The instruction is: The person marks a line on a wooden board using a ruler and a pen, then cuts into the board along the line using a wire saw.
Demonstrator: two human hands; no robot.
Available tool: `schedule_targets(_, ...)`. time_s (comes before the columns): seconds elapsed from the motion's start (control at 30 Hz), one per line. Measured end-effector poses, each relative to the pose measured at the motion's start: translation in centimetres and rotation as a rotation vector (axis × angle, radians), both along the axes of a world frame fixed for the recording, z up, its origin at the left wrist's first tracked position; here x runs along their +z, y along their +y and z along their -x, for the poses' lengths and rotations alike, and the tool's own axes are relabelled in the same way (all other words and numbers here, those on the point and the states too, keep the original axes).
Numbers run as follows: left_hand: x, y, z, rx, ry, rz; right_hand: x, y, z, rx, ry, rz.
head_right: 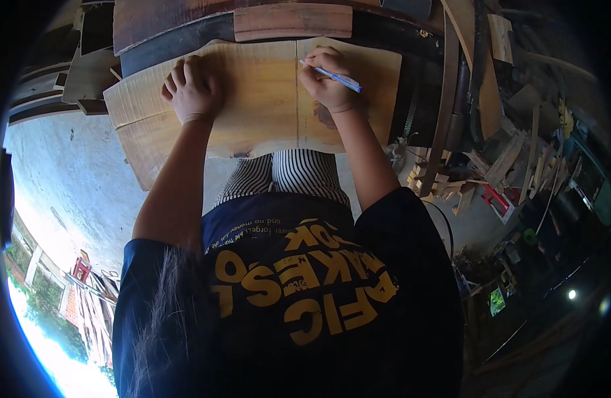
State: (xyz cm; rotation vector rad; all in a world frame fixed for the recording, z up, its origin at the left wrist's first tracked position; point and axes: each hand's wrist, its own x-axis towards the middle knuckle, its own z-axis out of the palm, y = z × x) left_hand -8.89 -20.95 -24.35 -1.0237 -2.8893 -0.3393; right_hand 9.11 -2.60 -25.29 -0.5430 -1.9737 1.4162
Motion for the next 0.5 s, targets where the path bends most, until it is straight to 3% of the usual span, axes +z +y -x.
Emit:
schedule_targets(0.27,-0.1,0.0,0.1,0.002,0.002,0.005,0.7,0.1,0.3,0.035,-0.013,-0.129)
schedule_targets(0.5,-0.1,0.0,0.0,0.0,0.008,0.006,0.8,0.1,0.4,0.004,0.005,-0.09)
